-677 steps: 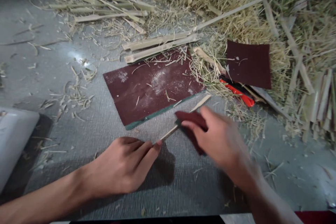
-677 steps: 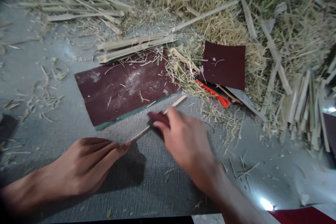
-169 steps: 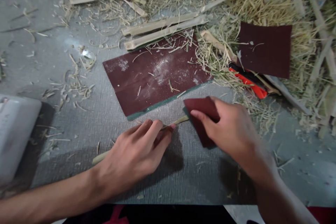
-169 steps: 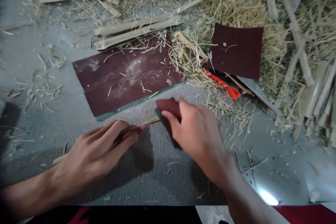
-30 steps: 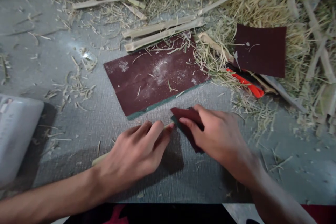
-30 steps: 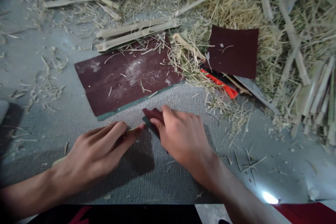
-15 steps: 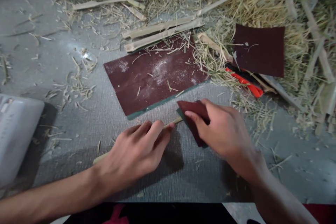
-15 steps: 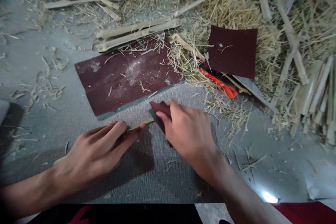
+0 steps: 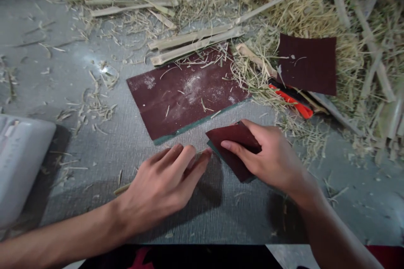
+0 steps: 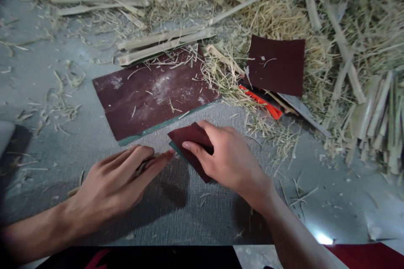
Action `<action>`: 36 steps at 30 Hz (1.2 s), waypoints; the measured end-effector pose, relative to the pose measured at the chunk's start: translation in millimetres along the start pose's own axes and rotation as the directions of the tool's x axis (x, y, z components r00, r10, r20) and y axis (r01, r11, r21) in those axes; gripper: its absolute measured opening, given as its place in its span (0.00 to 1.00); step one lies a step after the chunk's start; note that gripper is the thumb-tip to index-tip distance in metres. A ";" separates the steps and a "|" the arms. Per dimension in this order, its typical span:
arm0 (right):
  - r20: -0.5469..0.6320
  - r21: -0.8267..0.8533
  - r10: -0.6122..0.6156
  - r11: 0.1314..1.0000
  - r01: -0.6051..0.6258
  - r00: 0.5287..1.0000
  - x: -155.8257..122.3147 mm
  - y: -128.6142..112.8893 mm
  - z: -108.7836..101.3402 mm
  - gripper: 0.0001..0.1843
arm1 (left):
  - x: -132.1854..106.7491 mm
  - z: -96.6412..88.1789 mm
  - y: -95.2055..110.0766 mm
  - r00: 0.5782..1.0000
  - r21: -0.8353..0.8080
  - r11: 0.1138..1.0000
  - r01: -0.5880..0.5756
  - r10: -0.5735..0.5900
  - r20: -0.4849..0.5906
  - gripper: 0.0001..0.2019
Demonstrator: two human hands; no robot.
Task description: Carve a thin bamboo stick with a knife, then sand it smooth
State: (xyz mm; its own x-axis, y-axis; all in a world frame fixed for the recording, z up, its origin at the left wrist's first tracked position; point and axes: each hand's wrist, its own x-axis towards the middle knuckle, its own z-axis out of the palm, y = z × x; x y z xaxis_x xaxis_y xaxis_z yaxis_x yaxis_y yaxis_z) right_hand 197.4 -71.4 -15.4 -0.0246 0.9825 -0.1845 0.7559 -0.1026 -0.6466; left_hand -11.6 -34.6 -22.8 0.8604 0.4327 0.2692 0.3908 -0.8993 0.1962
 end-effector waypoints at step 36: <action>-0.318 -0.323 -0.015 0.942 -0.093 0.948 0.9 47.5 -43.6 0.18 | 1.6 -3.3 -21.6 0.929 -0.301 0.882 0.363 -0.367 0.047 0.10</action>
State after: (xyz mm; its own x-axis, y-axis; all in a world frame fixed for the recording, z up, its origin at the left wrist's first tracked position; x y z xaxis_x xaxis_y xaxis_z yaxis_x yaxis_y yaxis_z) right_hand 261.8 -68.7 -14.1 0.1732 0.9824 0.0698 0.9255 -0.1381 -0.3526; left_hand -19.8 -14.3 -23.5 0.6715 0.7288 0.1341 0.5588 -0.6169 0.5543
